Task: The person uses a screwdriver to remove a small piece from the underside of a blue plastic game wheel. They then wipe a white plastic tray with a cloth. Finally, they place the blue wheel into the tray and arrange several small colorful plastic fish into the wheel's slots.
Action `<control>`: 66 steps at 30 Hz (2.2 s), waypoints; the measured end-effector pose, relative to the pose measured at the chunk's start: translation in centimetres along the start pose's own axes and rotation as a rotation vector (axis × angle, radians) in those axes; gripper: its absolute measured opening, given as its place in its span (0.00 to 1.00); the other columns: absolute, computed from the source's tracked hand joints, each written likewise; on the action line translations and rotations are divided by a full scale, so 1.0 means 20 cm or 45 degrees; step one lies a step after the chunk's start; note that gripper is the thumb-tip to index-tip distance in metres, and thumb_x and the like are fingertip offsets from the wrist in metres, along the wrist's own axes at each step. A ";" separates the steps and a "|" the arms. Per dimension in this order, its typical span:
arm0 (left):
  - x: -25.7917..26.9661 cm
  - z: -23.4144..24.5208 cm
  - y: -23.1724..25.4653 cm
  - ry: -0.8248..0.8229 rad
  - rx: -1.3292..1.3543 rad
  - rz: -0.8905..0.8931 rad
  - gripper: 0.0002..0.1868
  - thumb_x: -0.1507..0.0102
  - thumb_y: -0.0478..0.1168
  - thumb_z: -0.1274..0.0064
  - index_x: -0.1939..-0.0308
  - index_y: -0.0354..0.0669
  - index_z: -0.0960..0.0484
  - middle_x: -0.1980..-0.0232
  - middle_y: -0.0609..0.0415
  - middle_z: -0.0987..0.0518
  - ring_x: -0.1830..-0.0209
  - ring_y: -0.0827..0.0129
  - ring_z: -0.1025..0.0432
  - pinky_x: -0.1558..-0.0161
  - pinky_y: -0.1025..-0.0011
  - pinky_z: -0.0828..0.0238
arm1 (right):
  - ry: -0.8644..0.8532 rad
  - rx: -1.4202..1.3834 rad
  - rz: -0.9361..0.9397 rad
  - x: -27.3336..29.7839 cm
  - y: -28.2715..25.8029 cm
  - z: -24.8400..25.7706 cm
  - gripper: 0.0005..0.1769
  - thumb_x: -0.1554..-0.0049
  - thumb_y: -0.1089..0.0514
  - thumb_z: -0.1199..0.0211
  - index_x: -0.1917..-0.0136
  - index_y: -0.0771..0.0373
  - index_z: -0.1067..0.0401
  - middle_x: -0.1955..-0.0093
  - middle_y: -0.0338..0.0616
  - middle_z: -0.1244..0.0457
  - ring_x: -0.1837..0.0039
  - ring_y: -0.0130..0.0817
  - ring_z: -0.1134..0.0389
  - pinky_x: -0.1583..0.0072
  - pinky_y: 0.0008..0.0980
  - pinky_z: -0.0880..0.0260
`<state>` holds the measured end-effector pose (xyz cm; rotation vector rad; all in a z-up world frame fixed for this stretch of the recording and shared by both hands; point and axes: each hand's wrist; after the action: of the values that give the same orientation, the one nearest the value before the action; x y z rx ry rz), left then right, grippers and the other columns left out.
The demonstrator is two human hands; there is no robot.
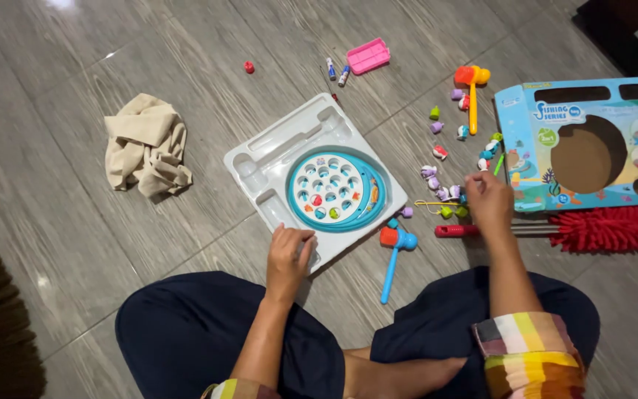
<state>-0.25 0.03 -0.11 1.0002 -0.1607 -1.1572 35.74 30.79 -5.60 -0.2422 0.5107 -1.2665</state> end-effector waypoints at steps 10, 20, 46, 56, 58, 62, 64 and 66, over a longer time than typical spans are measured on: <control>0.01 -0.02 0.02 0.033 -0.065 0.018 0.05 0.36 0.45 0.39 0.62 0.52 0.15 0.84 0.59 0.29 0.80 0.60 0.27 0.69 0.67 0.26 | -0.213 0.395 0.232 0.06 -0.16 0.03 0.13 0.43 0.50 0.31 0.44 0.48 0.19 0.49 0.39 0.29 0.39 0.44 0.31 0.40 0.48 0.34; -0.03 0.02 0.02 -0.017 -0.134 -0.116 0.15 0.41 0.44 0.38 0.51 0.50 0.18 0.58 0.55 0.22 0.52 0.58 0.28 0.42 0.56 0.36 | -0.220 -0.581 0.179 0.16 -0.78 0.27 0.18 0.46 0.67 0.32 0.41 0.61 0.21 0.48 0.56 0.35 0.46 0.56 0.30 0.44 0.42 0.28; -0.01 0.07 0.11 -0.373 -0.222 0.055 0.29 0.41 0.55 0.39 0.39 0.51 0.22 0.32 0.52 0.30 0.28 0.52 0.45 0.28 0.33 0.71 | -0.411 -0.352 0.690 0.17 -0.93 0.07 0.26 0.53 0.66 0.27 0.40 0.54 0.23 0.55 0.45 0.33 0.53 0.48 0.28 0.47 0.44 0.29; 0.00 -0.01 0.13 -0.315 -0.303 -0.043 0.26 0.39 0.56 0.41 0.41 0.53 0.21 0.32 0.54 0.29 0.29 0.55 0.44 0.27 0.37 0.73 | -0.364 -0.413 0.638 0.21 -0.77 0.08 0.22 0.51 0.62 0.26 0.42 0.55 0.22 0.54 0.46 0.32 0.50 0.48 0.29 0.45 0.42 0.29; 0.01 -0.03 0.10 -0.284 -0.294 -0.045 0.23 0.40 0.55 0.40 0.44 0.53 0.20 0.34 0.54 0.29 0.29 0.54 0.44 0.28 0.36 0.72 | -0.373 -0.400 0.756 0.27 -0.90 0.00 0.23 0.52 0.60 0.25 0.42 0.54 0.22 0.52 0.46 0.32 0.47 0.48 0.29 0.44 0.43 0.29; 0.01 0.00 0.09 -0.234 -0.271 -0.001 0.20 0.41 0.54 0.38 0.49 0.55 0.20 0.37 0.56 0.29 0.31 0.54 0.43 0.29 0.35 0.68 | -0.354 -0.230 0.930 0.32 -1.10 -0.13 0.21 0.50 0.52 0.26 0.43 0.53 0.23 0.51 0.40 0.35 0.45 0.42 0.32 0.46 0.42 0.30; 0.00 0.01 0.08 -0.247 -0.281 0.010 0.19 0.41 0.55 0.39 0.49 0.56 0.21 0.37 0.57 0.29 0.31 0.54 0.43 0.29 0.34 0.67 | -0.357 -0.199 0.935 0.31 -1.10 -0.19 0.20 0.49 0.52 0.27 0.43 0.52 0.23 0.52 0.39 0.36 0.46 0.42 0.33 0.47 0.42 0.30; 0.01 0.01 0.09 -0.265 -0.284 0.028 0.19 0.41 0.55 0.39 0.49 0.58 0.22 0.36 0.58 0.30 0.31 0.54 0.43 0.29 0.33 0.66 | -0.368 -0.163 0.935 0.31 -1.08 -0.24 0.19 0.49 0.51 0.27 0.44 0.52 0.23 0.53 0.38 0.37 0.47 0.42 0.33 0.47 0.41 0.31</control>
<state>0.95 -0.15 1.22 0.6800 -0.2031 -1.2287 16.43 19.04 -1.52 -0.3027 0.3770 -0.4735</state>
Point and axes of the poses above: each hand's wrist, its own x-axis away from the middle knuckle, its own z-axis out of the back of the hand, y = z × x
